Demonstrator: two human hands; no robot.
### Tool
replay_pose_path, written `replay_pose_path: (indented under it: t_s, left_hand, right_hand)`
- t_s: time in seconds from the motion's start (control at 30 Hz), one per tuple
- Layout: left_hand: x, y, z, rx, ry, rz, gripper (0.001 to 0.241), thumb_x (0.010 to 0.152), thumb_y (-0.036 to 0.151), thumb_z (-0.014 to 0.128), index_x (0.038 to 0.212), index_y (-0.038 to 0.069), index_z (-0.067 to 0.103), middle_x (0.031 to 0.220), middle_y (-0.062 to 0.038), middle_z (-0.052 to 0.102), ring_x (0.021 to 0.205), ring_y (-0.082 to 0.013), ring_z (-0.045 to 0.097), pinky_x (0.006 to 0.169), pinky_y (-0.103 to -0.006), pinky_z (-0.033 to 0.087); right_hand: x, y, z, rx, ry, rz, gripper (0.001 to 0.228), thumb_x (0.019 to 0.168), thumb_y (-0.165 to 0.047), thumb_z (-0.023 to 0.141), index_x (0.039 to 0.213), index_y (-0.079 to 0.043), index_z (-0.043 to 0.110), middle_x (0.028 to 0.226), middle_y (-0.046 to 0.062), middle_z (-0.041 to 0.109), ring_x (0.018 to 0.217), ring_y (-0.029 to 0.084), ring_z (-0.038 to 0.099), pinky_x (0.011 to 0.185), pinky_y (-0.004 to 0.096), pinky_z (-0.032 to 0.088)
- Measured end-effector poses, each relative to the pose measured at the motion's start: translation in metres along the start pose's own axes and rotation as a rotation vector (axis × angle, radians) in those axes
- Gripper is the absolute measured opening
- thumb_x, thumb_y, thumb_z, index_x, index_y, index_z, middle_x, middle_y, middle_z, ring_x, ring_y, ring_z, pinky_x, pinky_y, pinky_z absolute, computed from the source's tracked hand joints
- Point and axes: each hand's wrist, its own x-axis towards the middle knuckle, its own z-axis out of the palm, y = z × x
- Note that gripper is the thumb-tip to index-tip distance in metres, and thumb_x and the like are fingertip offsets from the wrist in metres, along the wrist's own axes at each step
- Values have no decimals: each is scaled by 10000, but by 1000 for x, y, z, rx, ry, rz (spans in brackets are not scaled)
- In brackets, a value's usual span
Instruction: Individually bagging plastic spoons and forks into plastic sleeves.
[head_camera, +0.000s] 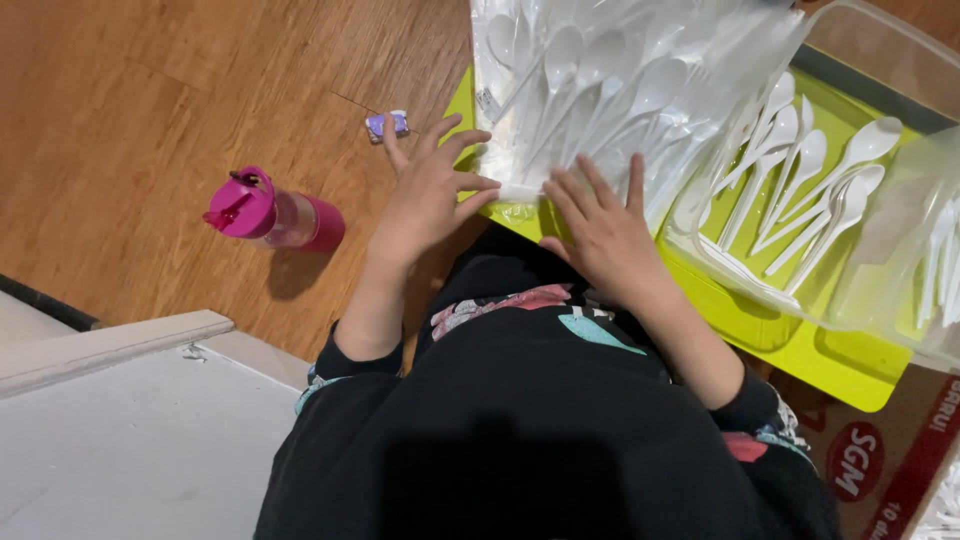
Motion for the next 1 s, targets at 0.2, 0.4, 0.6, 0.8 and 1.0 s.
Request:
replay_pose_path:
  t_s: [0.2,0.4,0.6,0.8,1.0]
  left_hand:
    - [-1,-5,-4,-106,87,141,144,922,431,806,864,300,793,1283,13,668,1322,-271,533,1118,-731,99]
    - [6,25,-31,-373,147,267,106,933,299,815,871,214,801,1137,-8,722,1066,-264,679,1083,-557,411]
    - [19,50,-50,-1070,176,305,96,889,155,826,876,63,802,898,-118,775,766,-242,720,755,-367,572]
    - [32,64,11,-1983,267,-273,347,942,283,742,749,27,609,662,-195,667,488,-233,646,406,-326,521]
    - [65,76,12,-1907,394,-497,225,1006,364,660,983,146,712,1073,-84,768,796,-165,726,602,-211,567]
  right_hand:
    - [9,6,-3,-30,-32,61,720,984,-560,653,1469,-32,589,1492,211,610,1517,414,411,1197,752,-3]
    - [5,14,14,46,-125,117,803,919,-561,692,1542,-91,505,1624,188,465,1592,396,237,1189,765,-98]
    - [4,13,17,81,-43,108,778,946,-521,688,1531,-43,504,1659,238,382,1585,429,185,1160,785,-76]
    - [-7,20,24,509,89,-61,1109,784,-714,755,1574,-53,343,1676,259,244,1559,514,112,1150,722,-159]
    - [-31,6,-26,1155,115,31,66,864,-149,842,912,-135,800,898,33,769,844,277,730,856,417,562]
